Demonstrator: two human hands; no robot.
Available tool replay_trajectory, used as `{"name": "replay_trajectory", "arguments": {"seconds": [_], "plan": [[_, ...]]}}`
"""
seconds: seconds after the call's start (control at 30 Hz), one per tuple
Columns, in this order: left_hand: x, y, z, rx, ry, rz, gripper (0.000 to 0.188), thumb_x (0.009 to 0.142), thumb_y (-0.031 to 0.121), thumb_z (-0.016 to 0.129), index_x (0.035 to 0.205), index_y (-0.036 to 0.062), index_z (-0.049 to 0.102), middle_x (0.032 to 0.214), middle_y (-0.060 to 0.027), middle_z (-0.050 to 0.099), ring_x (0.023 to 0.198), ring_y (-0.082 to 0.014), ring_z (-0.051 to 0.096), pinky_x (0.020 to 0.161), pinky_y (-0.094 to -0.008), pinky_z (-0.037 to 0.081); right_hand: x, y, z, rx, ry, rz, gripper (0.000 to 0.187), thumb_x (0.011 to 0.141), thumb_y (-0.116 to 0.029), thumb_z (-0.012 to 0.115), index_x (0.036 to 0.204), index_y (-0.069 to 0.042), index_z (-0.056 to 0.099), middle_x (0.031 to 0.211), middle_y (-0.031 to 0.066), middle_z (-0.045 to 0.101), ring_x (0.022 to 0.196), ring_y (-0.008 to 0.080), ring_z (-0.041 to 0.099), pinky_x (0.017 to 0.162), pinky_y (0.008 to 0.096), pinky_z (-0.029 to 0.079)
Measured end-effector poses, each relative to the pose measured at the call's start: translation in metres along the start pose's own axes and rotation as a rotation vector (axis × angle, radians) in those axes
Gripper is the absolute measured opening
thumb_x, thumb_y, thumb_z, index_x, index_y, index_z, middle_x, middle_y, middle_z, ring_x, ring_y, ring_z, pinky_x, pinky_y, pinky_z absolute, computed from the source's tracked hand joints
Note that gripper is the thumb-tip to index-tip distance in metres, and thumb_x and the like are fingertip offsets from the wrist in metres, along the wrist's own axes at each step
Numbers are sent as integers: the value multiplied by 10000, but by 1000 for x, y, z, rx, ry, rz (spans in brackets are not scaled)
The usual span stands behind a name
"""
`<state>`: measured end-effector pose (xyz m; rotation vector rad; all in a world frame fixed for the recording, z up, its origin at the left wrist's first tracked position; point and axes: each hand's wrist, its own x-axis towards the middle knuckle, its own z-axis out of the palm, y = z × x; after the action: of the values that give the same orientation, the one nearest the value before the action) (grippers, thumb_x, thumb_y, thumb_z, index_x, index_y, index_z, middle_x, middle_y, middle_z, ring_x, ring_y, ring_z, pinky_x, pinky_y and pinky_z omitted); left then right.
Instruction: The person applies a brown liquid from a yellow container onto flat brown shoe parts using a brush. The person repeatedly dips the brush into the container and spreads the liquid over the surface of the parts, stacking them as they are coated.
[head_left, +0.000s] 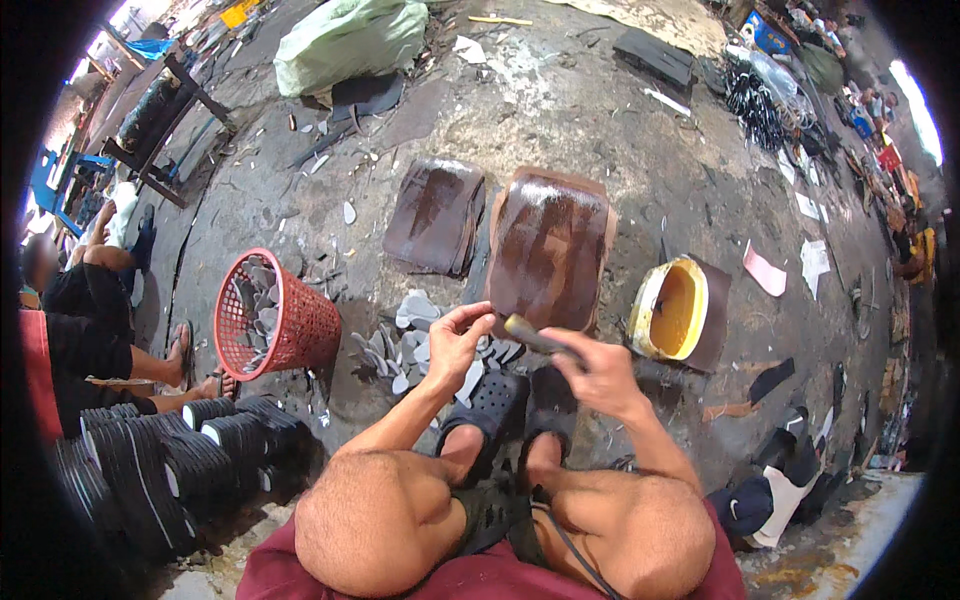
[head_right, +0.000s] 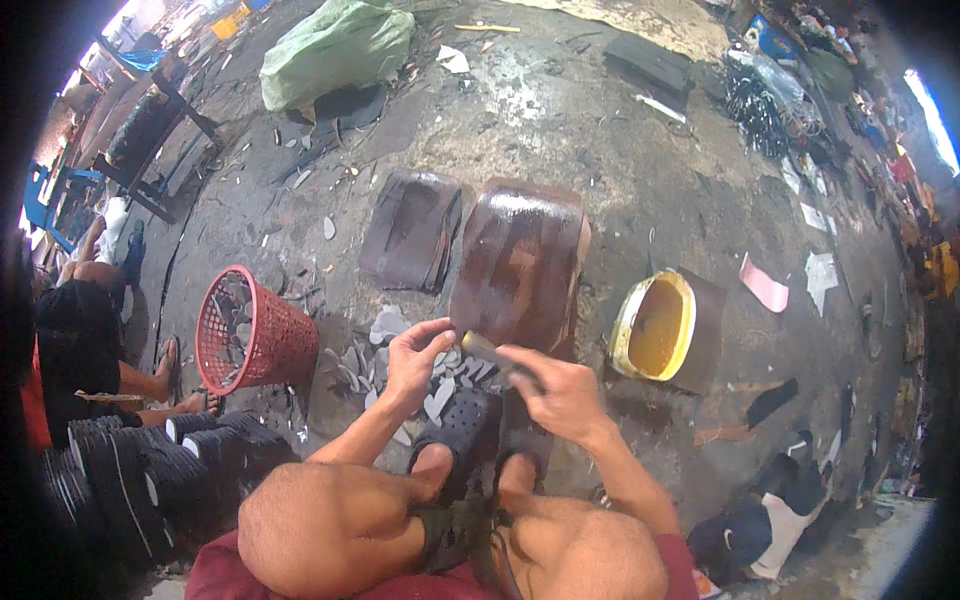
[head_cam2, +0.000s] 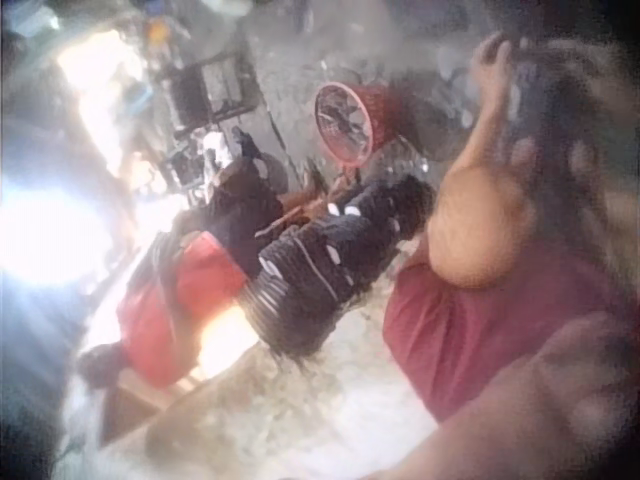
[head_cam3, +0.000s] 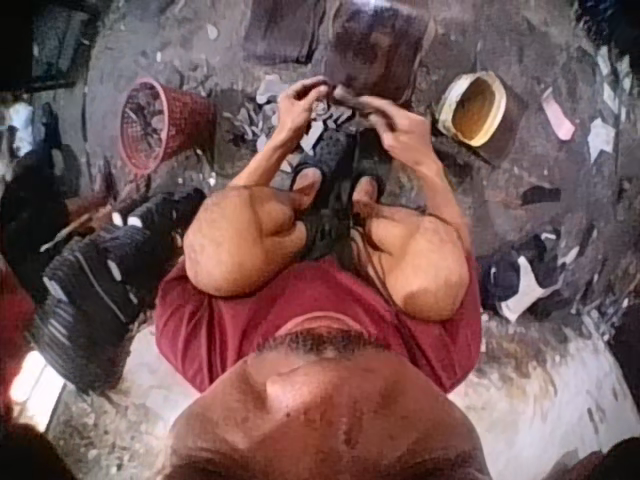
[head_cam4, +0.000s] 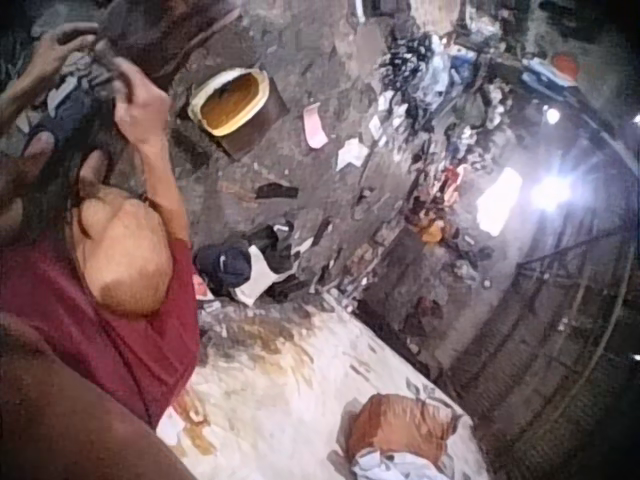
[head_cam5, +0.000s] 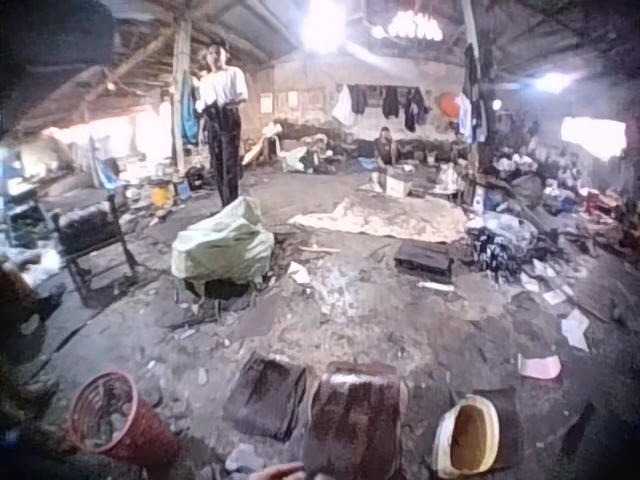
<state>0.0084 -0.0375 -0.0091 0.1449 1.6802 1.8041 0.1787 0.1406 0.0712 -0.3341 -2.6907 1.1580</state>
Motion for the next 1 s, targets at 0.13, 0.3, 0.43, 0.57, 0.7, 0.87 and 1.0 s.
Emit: {"name": "replay_trajectory", "arguments": {"seconds": [0.13,0.3,0.43,0.57,0.7,0.87,1.0], "plan": [[20,33,28,-176,23,-91,512,854,130,855,1275,-33,613,1125,-109,725,947,-149,692,802,-269,560,8,-15,-55,348,584,140,341,950,-71,695,1282,-2,655,1148,116,725,1025,171,673,905,314,533],[37,48,60,-207,-148,-359,741,825,95,860,1441,-12,463,1188,-77,681,1057,-184,661,869,-356,552,9,13,-67,335,762,61,379,953,-51,689,1304,73,615,1200,111,688,1041,154,635,917,304,502],[64,66,49,-353,-119,-112,752,814,4,822,1469,-15,452,1234,-95,671,1127,-192,642,892,-371,537,5,21,-63,402,806,62,381,953,-56,693,1298,84,610,1194,115,685,1063,159,629,932,301,491],[115,99,8,-454,-169,-30,646,861,51,792,1427,97,483,1154,-45,675,988,-163,679,858,-331,540,-14,35,-84,248,922,152,194,941,-72,728,1078,47,660,1037,81,697,925,142,618,830,293,487],[190,56,-70,-441,-87,-51,624,900,82,771,1444,109,466,1233,-31,657,1084,-194,649,940,-419,506,-17,41,-95,277,1020,182,140,935,-86,750,940,17,656,957,68,692,876,121,604,772,276,461],[222,-8,-117,-35,284,-253,576,865,242,823,1348,40,584,1247,-130,654,1076,-253,637,901,-455,520,-21,57,-113,78,1018,254,441,957,-99,700,1336,84,569,1318,149,632,1200,224,574,1067,364,412],[175,-31,-103,508,887,373,468,858,156,766,1263,-53,655,1293,-198,663,1206,-296,623,1064,-428,469,-33,120,-120,-216,928,646,505,856,-158,643,1327,14,591,1315,247,642,1226,346,622,1052,424,450]]}}
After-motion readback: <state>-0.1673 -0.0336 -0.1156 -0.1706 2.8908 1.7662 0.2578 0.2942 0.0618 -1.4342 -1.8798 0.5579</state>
